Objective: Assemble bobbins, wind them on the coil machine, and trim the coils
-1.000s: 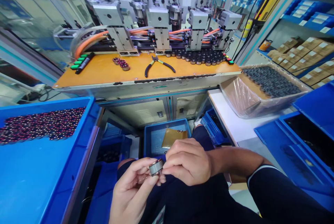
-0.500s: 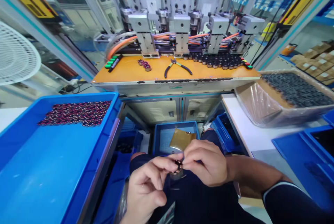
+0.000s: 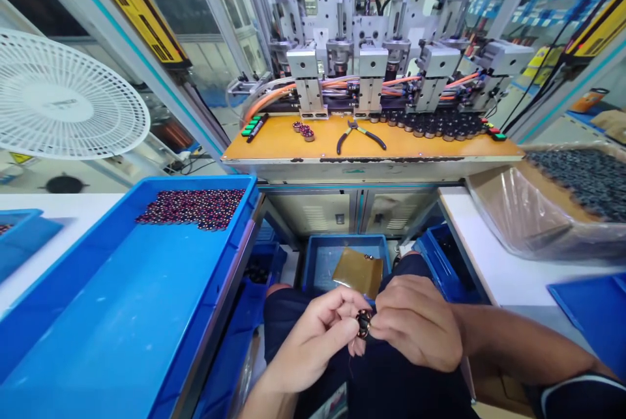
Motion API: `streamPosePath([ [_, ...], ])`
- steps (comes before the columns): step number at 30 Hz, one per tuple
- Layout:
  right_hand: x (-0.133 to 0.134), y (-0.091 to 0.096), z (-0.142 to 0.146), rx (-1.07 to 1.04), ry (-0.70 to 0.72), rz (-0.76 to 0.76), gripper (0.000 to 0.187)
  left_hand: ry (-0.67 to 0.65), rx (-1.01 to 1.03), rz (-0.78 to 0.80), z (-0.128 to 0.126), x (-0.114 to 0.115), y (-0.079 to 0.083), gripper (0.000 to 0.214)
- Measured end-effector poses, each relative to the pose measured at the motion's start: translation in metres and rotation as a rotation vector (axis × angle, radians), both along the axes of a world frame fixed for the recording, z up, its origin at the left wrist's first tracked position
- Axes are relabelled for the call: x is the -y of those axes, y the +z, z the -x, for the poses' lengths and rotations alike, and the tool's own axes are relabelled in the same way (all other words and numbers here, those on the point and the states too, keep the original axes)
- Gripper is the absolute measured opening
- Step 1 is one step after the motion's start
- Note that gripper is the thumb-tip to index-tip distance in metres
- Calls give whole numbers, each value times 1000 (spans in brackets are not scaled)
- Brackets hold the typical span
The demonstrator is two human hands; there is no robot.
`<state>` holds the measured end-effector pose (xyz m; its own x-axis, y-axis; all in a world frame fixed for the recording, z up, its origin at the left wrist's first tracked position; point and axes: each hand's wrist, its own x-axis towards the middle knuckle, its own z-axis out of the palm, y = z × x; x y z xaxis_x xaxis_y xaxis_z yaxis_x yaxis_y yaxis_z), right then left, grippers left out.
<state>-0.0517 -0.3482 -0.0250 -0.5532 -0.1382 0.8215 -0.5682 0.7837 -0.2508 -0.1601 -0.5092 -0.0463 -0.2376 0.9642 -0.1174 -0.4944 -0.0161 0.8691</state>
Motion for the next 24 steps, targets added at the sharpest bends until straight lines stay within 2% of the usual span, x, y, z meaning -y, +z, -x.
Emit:
streamPosePath([
  [5,0,3,0,-15,16,-31,16,-62,24,-6,0,-1,-6,42],
  [9,2,4,-1,-11,-25,-19,13,49,3,-19,-5,-1,-5,30],
  [13,2,6,-2,45,-117,5,13,160,3,-58,-10,-4,-6,28],
  [17,-2,7,0,-29,-67,-83,13,140,-13,-36,-9,-5,-5,37],
  [20,-5,7,1,-94,-46,-175,13,123,-60,-2,-8,-4,-3,33],
  [24,-2,6,-2,-20,-104,-109,13,206,-75,-32,-12,-3,-3,21],
])
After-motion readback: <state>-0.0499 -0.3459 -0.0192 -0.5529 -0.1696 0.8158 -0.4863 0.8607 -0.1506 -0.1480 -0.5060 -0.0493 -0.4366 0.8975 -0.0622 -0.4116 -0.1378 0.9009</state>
